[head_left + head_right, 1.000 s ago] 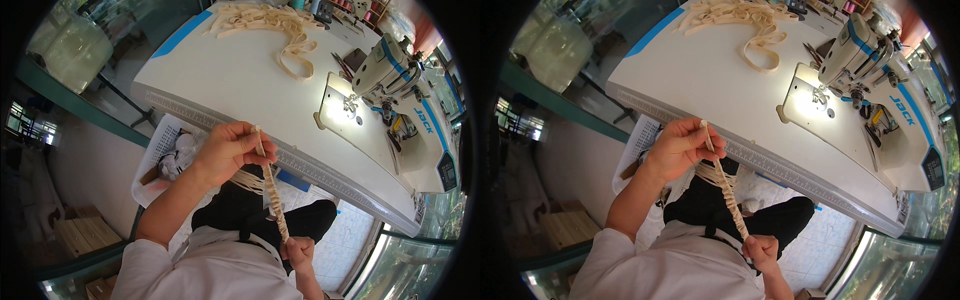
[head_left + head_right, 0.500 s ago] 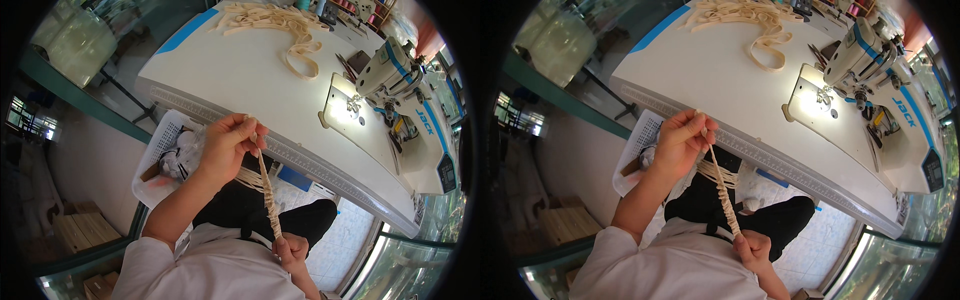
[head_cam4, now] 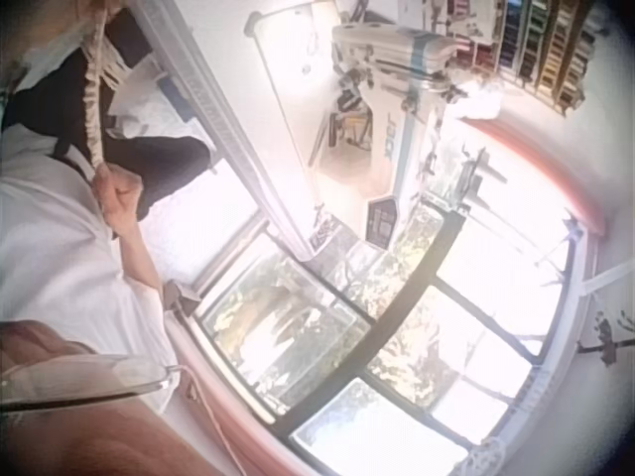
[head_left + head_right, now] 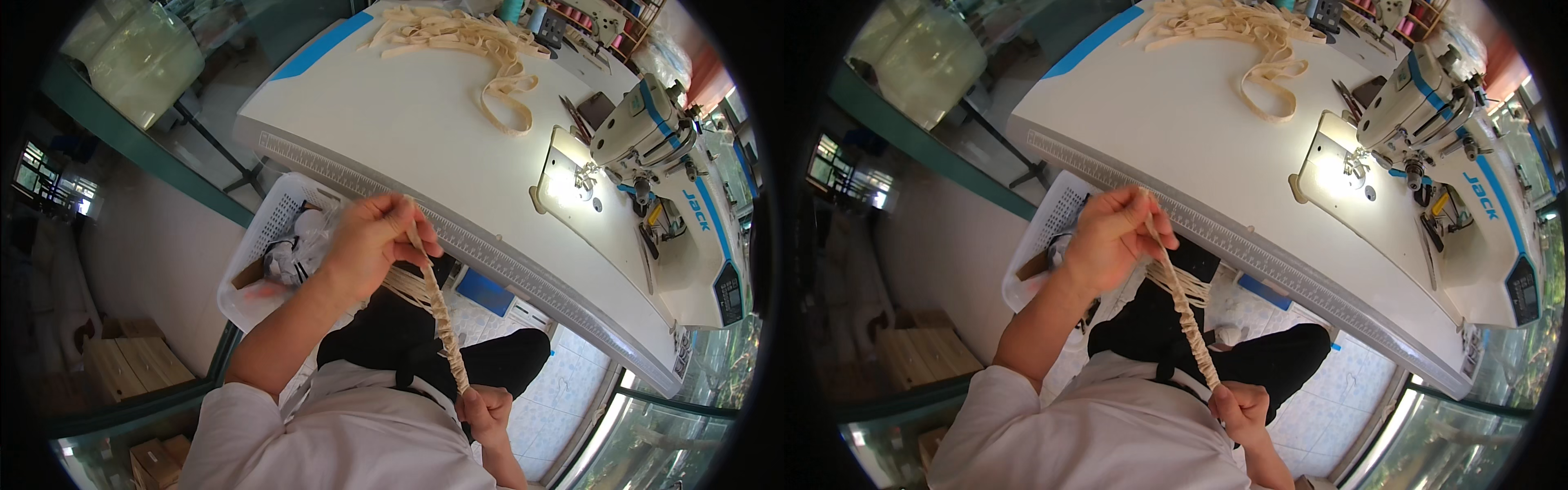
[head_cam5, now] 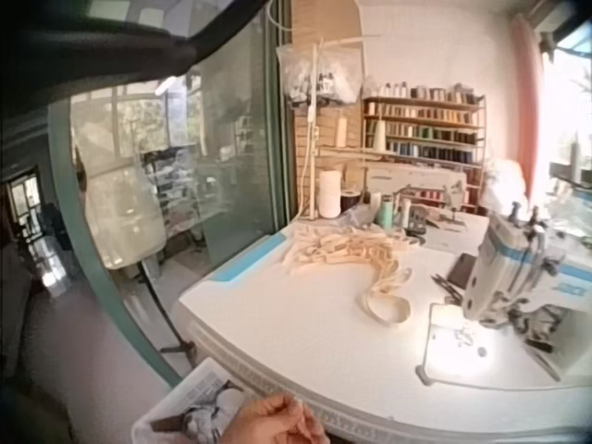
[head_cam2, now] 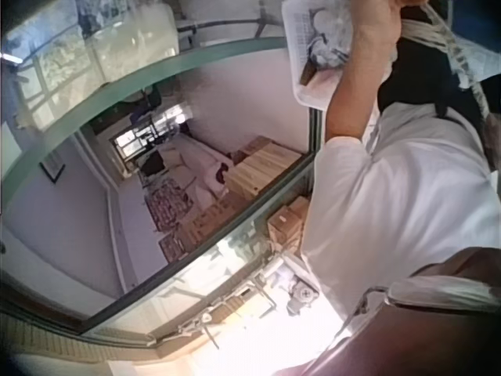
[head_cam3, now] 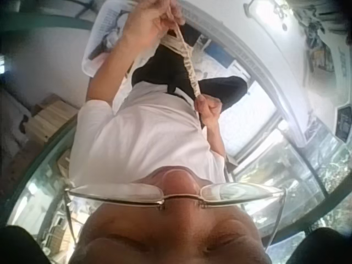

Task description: The person braids strips of beige fabric by hand, repeatedly folding and twisting them into a rope-like structure. They occasionally use scissors to trim the ends of the braided fabric. The finished braids are placed into a white basket on the floor.

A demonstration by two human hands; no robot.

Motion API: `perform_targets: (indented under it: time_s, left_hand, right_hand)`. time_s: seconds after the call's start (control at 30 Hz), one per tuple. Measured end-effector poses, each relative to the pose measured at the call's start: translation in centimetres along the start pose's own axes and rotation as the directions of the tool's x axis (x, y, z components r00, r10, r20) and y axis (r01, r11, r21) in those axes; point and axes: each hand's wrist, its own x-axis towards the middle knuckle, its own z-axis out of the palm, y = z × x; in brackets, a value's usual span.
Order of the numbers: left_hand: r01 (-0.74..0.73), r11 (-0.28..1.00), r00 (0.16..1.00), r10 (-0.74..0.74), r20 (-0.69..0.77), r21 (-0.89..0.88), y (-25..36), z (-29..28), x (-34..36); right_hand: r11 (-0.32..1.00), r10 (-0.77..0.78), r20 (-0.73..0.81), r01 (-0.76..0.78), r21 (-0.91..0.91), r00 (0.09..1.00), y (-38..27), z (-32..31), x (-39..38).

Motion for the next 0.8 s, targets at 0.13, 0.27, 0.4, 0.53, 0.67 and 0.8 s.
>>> perform_targets:
  time_s: [0.13, 0.27, 0.4, 0.53, 0.67, 0.8]
  left_hand:
    - [-0.021, 1.0, 0.998, 0.02, -0.057, -0.017, -0.8, -1.6, -0.3]
    - [0.13, 0.991, 0.988, -0.128, -0.08, 0.014, -0.1, -0.1, -1.1]
    - [0.076, 0.997, 0.995, -0.076, -0.061, -0.006, -0.9, -1.0, -1.5]
    - [-0.002, 0.999, 0.99, -0.005, -0.14, -0.049, -1.3, -3.0, -1.2]
    - [0.04, 0.999, 0.97, -0.043, -0.238, -0.018, -2.2, -3.8, -1.7]
    - [0.008, 0.998, 0.963, 0.011, -0.27, 0.069, -1.7, -4.5, -1.9]
  right_hand:
    - [1.0, 0.0, 0.027, 0.0, 0.007, 1.0, 0.2, -0.2, -0.8]
    - [1.0, 0.023, -0.011, -0.023, -0.011, 1.0, 0.0, -0.6, -0.7]
    - [0.998, 0.036, 0.001, -0.035, -0.059, 0.999, -0.3, -0.5, -0.2]
    - [0.998, 0.0, 0.038, 0.002, -0.055, 0.999, -0.1, 0.2, -0.1]
    - [0.995, 0.034, 0.052, -0.028, -0.1, 0.998, -0.2, -0.3, -1.2]
    - [0.991, 0.089, 0.005, -0.088, -0.097, 0.996, 0.2, -0.8, -1.7]
